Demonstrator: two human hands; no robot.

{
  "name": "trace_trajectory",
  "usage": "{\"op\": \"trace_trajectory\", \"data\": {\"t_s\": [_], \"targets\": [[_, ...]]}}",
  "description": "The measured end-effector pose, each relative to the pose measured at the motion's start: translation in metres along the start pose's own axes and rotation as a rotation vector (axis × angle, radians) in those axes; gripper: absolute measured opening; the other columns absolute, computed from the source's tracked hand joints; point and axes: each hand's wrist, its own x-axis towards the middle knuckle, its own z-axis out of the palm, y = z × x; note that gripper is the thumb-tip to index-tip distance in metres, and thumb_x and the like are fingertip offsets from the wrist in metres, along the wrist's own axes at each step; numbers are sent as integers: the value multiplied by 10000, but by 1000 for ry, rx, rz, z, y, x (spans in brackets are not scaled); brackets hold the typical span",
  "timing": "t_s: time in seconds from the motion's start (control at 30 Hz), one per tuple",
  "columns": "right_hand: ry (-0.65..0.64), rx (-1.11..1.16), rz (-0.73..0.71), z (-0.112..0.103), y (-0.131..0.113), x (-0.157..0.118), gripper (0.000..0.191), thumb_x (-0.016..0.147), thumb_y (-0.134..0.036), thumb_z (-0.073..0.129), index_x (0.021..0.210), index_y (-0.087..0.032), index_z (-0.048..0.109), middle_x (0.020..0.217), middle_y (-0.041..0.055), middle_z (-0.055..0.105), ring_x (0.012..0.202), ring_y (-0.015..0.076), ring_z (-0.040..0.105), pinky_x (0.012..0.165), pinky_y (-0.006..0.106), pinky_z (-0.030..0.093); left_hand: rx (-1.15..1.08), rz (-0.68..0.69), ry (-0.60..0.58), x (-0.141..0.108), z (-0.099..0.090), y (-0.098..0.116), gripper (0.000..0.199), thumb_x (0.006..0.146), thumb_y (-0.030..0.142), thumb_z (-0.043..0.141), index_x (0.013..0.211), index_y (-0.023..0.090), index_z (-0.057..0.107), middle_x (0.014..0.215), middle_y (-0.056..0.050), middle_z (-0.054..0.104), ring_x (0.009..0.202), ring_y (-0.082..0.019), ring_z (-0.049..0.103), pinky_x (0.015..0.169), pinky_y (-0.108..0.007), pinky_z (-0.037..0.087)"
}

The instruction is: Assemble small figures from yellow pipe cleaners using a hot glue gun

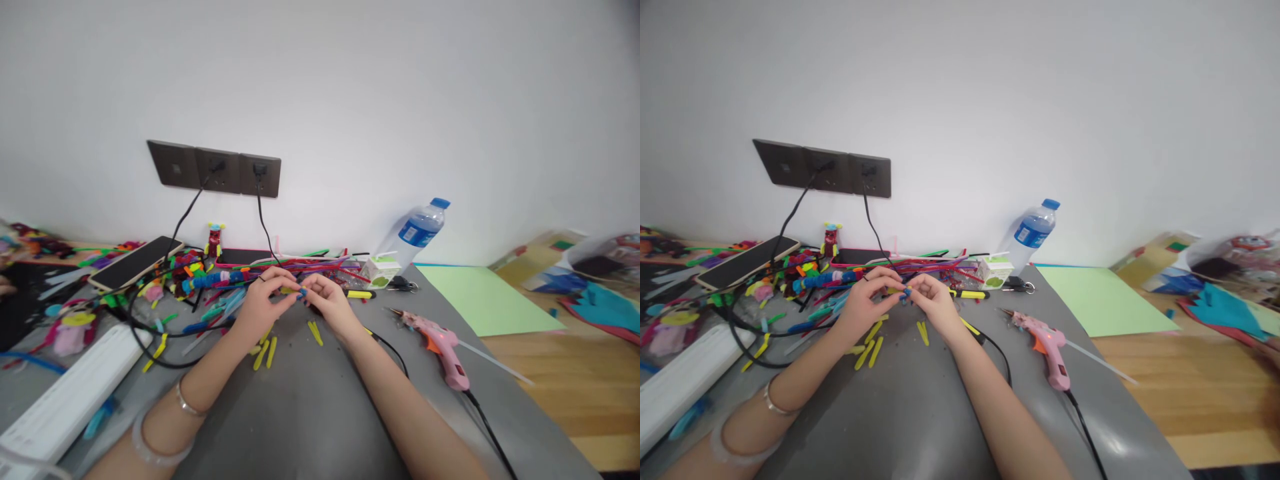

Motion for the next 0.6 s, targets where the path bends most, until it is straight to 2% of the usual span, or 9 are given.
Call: {"op": "trace_trajectory", "data": {"t_s": [0.17,0.3,0.47,0.6], "targets": [[5,-14,-7,0,0,0,339,722,-463,810,814,-191,629,674,-18,617,597,111,531,575,237,417,-56,-62,7,1,0,-1,67,826,176,691,765,190,715,981,-65,647,934,-205,641,721,-293,496],[19,-58,-21,-1,-3,-1,330,730,-456,807,810,-194,622,673,-20,611,589,110,519,573,242,420,-42,-86,-37,1,-1,0,100,850,180,643,757,185,679,1005,-68,635,931,-204,633,731,-301,487],[10,-86,-24,-2,-2,0,355,718,-476,812,806,-194,615,673,-20,611,589,109,519,563,241,419,-33,-60,-132,1,-4,0,129,915,193,555,792,187,593,1121,-88,600,1102,-226,589,959,-374,447],[-5,-95,-16,-3,-2,1,356,720,-476,809,807,-193,610,669,-24,608,576,103,509,553,237,407,-60,-63,-188,0,-3,1,132,962,230,480,860,197,558,1197,-107,577,1191,-235,546,1029,-390,405]]}}
